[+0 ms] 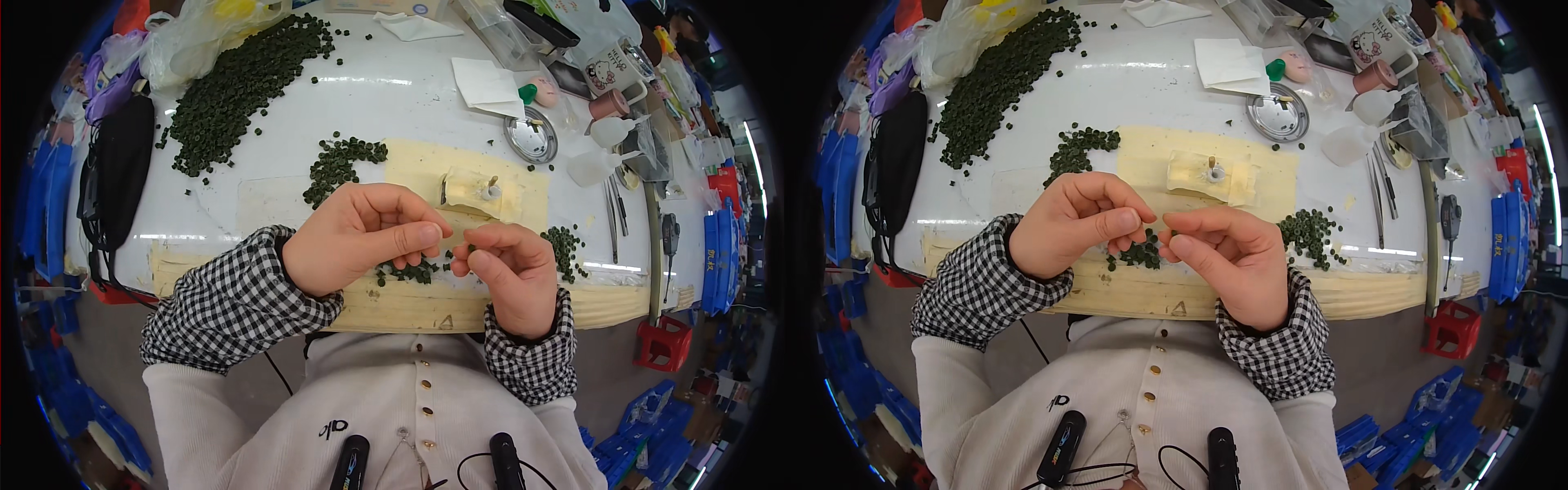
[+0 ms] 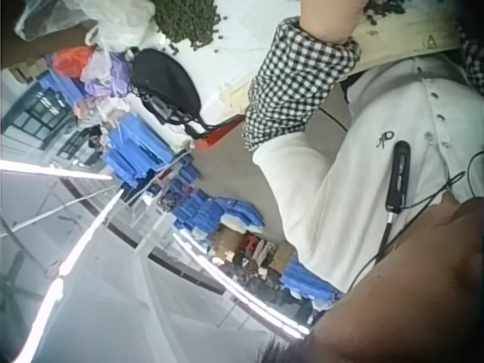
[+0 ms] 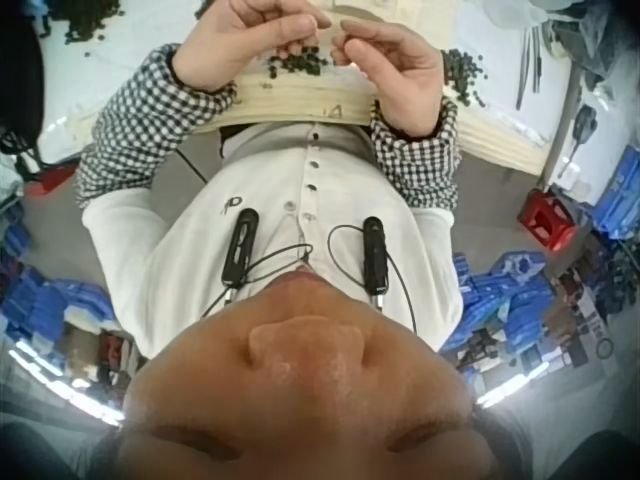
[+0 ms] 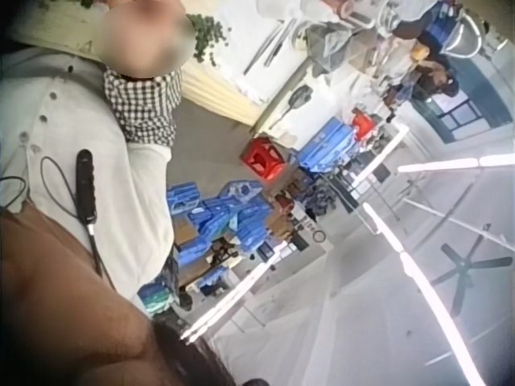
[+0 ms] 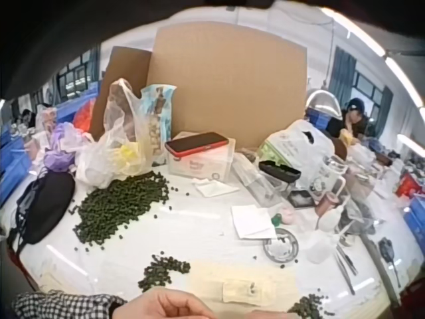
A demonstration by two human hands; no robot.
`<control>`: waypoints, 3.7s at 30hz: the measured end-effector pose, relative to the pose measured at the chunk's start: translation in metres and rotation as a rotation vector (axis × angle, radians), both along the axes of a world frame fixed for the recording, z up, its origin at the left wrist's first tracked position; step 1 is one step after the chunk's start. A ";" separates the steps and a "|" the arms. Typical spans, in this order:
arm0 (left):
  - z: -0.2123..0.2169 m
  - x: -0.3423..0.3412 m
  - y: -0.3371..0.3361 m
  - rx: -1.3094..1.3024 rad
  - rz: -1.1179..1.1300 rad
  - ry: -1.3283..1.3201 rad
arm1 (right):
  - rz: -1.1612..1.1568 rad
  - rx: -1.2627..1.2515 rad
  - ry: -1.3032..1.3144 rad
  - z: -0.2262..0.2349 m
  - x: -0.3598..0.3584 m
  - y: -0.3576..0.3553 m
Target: Sorting or inspecting small green plastic beads or components on a workbench.
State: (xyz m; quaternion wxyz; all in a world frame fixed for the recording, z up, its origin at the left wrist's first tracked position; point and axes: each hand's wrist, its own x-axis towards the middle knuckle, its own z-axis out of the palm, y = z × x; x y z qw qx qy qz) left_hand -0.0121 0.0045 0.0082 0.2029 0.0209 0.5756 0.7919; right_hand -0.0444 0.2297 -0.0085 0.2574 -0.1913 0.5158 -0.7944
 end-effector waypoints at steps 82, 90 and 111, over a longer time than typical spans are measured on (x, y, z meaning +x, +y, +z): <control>-0.002 0.008 0.006 -0.017 0.228 0.181 | -0.214 0.398 0.709 0.006 0.004 -0.015; -0.004 0.007 0.002 -0.253 0.224 0.429 | -0.169 0.396 0.691 0.006 0.004 -0.015; -0.005 0.008 0.003 -0.174 0.205 0.331 | -0.159 0.411 0.746 0.007 0.002 -0.014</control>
